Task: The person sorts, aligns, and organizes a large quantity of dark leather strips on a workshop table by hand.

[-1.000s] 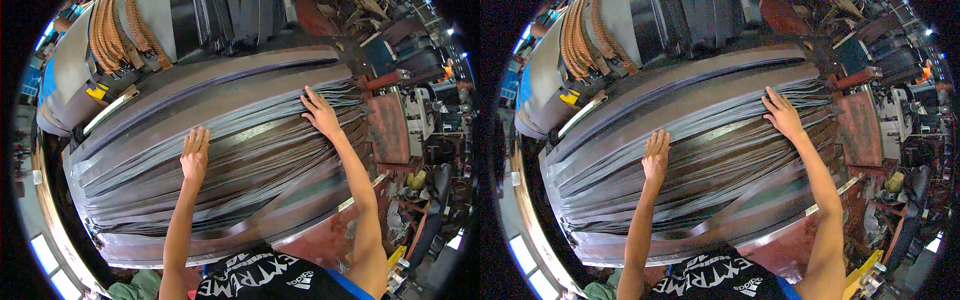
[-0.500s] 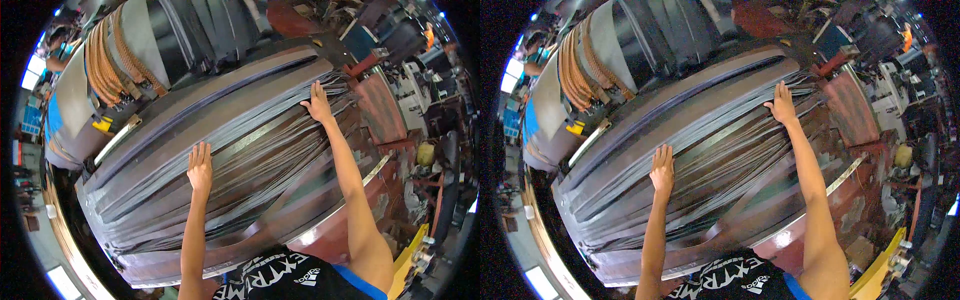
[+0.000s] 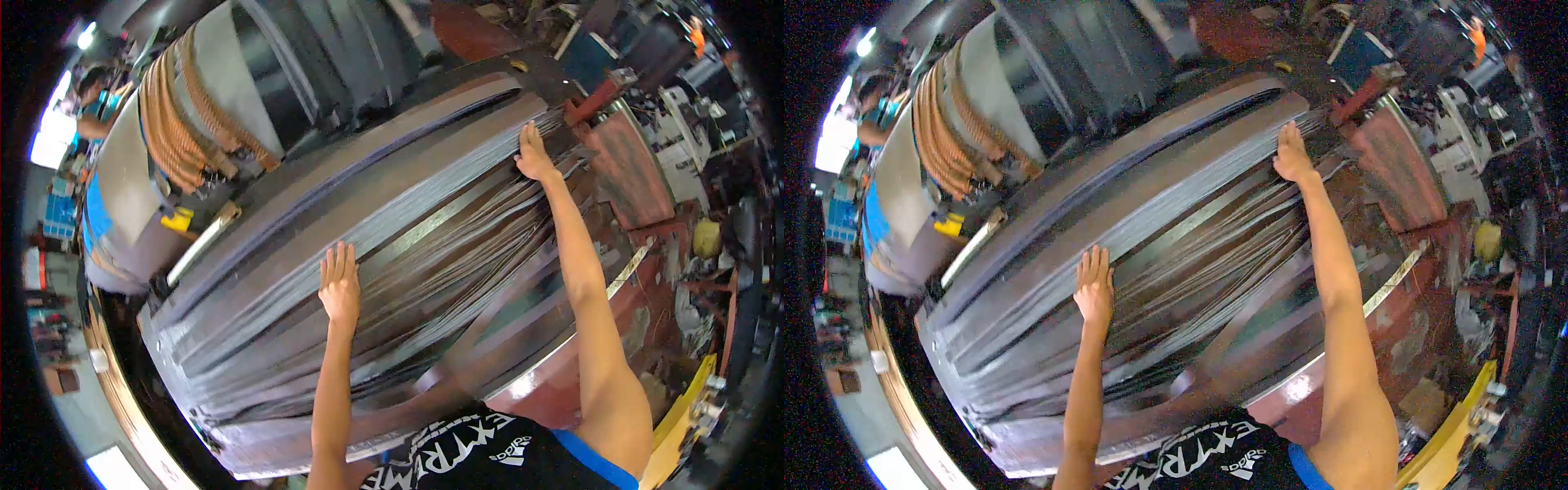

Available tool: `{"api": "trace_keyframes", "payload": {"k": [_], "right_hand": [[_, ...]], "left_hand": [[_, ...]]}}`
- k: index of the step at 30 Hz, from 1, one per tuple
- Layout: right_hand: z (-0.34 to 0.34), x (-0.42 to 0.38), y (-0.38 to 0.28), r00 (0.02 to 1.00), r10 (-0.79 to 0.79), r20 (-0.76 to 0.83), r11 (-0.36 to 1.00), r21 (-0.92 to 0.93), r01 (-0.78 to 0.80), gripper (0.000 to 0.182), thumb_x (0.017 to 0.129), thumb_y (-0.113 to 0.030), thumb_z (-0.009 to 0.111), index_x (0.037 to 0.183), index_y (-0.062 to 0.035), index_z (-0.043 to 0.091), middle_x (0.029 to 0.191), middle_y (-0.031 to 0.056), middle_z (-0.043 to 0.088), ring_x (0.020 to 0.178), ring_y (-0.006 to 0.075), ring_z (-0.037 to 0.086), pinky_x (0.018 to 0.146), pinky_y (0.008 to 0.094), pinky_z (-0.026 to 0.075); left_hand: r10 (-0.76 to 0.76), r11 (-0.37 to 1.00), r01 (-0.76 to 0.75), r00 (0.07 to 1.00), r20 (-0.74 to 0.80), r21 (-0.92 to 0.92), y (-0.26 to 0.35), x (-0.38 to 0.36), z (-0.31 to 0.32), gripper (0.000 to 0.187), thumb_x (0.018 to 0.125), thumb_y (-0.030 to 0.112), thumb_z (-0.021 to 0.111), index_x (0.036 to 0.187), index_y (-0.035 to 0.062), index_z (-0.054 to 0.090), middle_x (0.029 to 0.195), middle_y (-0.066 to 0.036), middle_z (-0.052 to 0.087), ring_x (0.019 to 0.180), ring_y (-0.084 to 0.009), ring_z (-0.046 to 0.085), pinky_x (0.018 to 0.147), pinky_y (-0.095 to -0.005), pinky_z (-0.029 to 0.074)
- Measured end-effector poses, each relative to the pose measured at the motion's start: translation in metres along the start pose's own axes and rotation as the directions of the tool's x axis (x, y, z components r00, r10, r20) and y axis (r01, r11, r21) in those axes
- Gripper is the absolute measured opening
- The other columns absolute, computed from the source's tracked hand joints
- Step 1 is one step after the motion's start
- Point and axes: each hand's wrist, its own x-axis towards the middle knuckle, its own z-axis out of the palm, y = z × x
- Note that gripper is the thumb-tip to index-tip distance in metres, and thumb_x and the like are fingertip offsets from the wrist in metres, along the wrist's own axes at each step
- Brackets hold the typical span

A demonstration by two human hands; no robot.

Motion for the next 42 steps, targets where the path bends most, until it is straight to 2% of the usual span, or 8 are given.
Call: {"api": "trace_keyframes", "payload": {"k": [2,8,15,18,19,28,33,42], "right_hand": [[-0.022,-0.014,-0.024,1.0,0.01,-0.019,0.977,-0.211,-0.014,0.081,0.087,-0.016,0.068,0.148,0.0108,0.021,0.155,0.0324,0.02,0.144,0.0458,0.023,0.119,0.0481,0.024],[-0.025,-0.075,-0.108,0.928,-0.368,-0.056,0.928,0.032,0.37,0.072,0.086,-0.022,0.072,0.146,-0.0011,0.038,0.154,0.0195,0.035,0.137,0.0405,0.038,0.115,0.0486,0.032],[-0.02,-0.089,-0.152,0.887,-0.446,-0.122,0.894,-0.093,0.437,0.063,0.088,-0.018,0.067,0.145,-0.0055,0.042,0.148,0.0189,0.043,0.134,0.04,0.043,0.113,0.0472,0.035],[-0.021,-0.11,-0.204,0.78,-0.62,-0.085,0.763,0.166,0.625,0.055,0.085,-0.014,0.069,0.136,-0.0043,0.053,0.141,0.015,0.053,0.132,0.0346,0.048,0.115,0.0445,0.035],[-0.016,-0.113,-0.22,0.698,-0.705,-0.128,0.687,0.124,0.716,0.052,0.085,-0.014,0.069,0.134,-0.0035,0.055,0.14,0.0148,0.054,0.13,0.0338,0.049,0.115,0.0441,0.036],[0.004,-0.115,-0.265,0.731,-0.648,-0.214,0.725,0.123,0.678,0.053,0.083,-0.013,0.072,0.131,0.0005,0.055,0.133,0.0154,0.057,0.12,0.0343,0.056,0.111,0.0416,0.041],[0.008,-0.121,-0.266,0.699,-0.664,-0.265,0.728,-0.02,0.685,0.05,0.08,-0.012,0.073,0.127,-0.0001,0.059,0.128,0.0125,0.058,0.115,0.0335,0.058,0.107,0.0412,0.044],[0.012,-0.114,-0.259,0.703,-0.667,-0.246,0.722,0.019,0.692,0.044,0.081,-0.013,0.072,0.123,-0.004,0.062,0.131,0.0068,0.059,0.113,0.0297,0.058,0.093,0.0425,0.053]], "left_hand": [[-0.015,1.0,0.015,1.0,0.002,0.009,0.002,0.001,-0.002,0.046,0.086,0.013,0.069,0.131,0.0107,0.06,0.137,-0.01,0.058,0.125,-0.0341,0.055,0.104,-0.0458,0.047],[-0.027,1.0,0.027,0.999,-0.039,0.003,0.0,-0.001,0.003,0.048,0.084,0.014,0.071,0.13,0.0112,0.06,0.137,-0.007,0.058,0.125,-0.0308,0.055,0.105,-0.0444,0.047],[-0.018,0.997,0.017,1.0,0.012,0.079,-0.002,-0.004,0.008,0.049,0.088,0.017,0.066,0.136,0.0138,0.056,0.143,-0.004,0.054,0.129,-0.0287,0.052,0.106,-0.0445,0.046],[-0.007,0.996,0.006,1.0,0.005,0.09,-0.001,-0.004,0.009,0.05,0.089,0.018,0.065,0.138,0.014,0.054,0.142,-0.005,0.054,0.131,-0.0289,0.051,0.106,-0.0445,0.046],[-0.015,0.995,0.015,1.0,0.0,0.094,-0.002,-0.004,0.009,0.05,0.089,0.018,0.065,0.138,0.014,0.054,0.142,-0.005,0.054,0.131,-0.0289,0.051,0.106,-0.0445,0.046],[-0.044,0.998,0.039,0.995,0.091,0.053,0.004,0.0,0.001,0.053,0.086,0.004,0.058,0.138,0.0105,0.051,0.145,-0.007,0.05,0.133,-0.0303,0.048,0.109,-0.0462,0.041],[-0.044,0.995,0.032,0.991,0.13,0.091,0.003,0.0,0.001,0.056,0.086,0.006,0.059,0.141,0.0109,0.049,0.148,-0.007,0.047,0.135,-0.0298,0.046,0.11,-0.0471,0.04],[0.007,0.997,-0.027,0.968,0.249,0.077,-0.016,-0.007,-0.006,0.063,0.089,0.013,0.057,0.149,0.0149,0.039,0.154,-0.005,0.038,0.141,-0.0285,0.038,0.115,-0.0467,0.035]]}}
